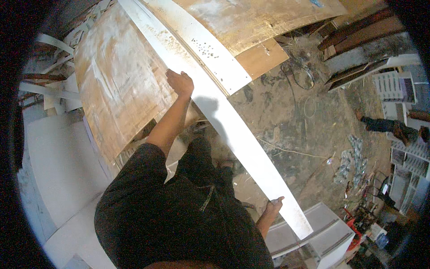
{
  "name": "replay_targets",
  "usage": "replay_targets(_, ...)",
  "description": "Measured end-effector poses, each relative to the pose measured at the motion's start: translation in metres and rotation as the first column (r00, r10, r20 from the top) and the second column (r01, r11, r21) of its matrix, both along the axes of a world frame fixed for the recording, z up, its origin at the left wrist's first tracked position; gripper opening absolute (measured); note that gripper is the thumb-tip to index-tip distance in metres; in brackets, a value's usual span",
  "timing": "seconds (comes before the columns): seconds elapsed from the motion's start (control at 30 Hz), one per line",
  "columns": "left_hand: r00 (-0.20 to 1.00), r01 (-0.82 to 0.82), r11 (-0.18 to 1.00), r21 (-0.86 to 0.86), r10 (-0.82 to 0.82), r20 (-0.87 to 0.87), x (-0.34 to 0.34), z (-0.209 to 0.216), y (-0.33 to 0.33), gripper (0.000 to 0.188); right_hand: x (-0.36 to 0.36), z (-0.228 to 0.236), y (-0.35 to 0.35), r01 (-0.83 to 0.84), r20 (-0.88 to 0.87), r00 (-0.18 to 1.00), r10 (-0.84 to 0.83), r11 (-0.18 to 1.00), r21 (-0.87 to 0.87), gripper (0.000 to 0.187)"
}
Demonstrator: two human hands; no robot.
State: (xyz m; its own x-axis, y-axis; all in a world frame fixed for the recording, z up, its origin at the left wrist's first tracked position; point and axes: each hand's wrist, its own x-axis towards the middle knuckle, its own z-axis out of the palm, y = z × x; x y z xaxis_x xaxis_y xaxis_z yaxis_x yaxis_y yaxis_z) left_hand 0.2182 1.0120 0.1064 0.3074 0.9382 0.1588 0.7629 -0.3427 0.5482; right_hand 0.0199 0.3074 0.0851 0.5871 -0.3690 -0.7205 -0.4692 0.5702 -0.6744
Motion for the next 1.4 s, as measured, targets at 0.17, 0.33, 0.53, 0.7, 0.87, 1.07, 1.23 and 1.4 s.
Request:
replay_targets(0.17,0.999,0.042,0.999,0.003,-0.042,0.016,0.003,-0.004,0.048,0.068,0.002,-0.005,-0.009,-0.052,0.076,0.996,0.055,0.998,-0.043,0.057)
replay_targets(0.33,0.998,-0.060,0.998,0.003,0.060,0.030,0.019,0.000,0.095,0.064,-0.008,0.013,-0.021,-0.135,0.093,0.985,0.144,0.986,-0.098,0.060)
replay_targets(0.53,0.994,-0.100,0.995,0.011,0.100,-0.041,0.026,0.008,0.098,0.062,-0.013,0.018,-0.033,-0.687,-0.406,0.720,0.562,0.498,-0.529,0.058)
replay_targets(0.7,0.996,-0.072,0.997,0.031,0.073,-0.056,0.045,0.000,0.118,0.061,-0.031,-0.022,-0.054,-0.395,-0.076,0.904,0.422,0.752,-0.527,0.050)
replay_targets(0.87,0.991,-0.101,0.992,0.074,0.107,-0.075,0.036,0.000,0.152,0.061,0.013,0.027,0.055,-0.342,-0.128,0.937,0.325,0.775,-0.531,0.055)
replay_targets(1.07,0.994,-0.099,0.991,0.095,0.103,-0.037,0.047,-0.011,0.174,0.060,0.026,0.062,0.087,-0.138,-0.306,0.949,0.075,0.972,-0.192,0.063)
replay_targets(1.23,0.996,-0.074,0.997,0.020,0.074,-0.041,0.045,0.012,0.181,0.060,0.018,0.042,0.051,-0.453,-0.378,0.856,0.352,0.864,-0.221,0.072)
replay_targets(1.4,0.997,-0.043,0.996,0.074,0.047,-0.053,0.069,-0.007,0.189,0.059,-0.008,0.007,0.064,-0.394,-0.233,0.919,0.318,0.771,-0.500,0.060)
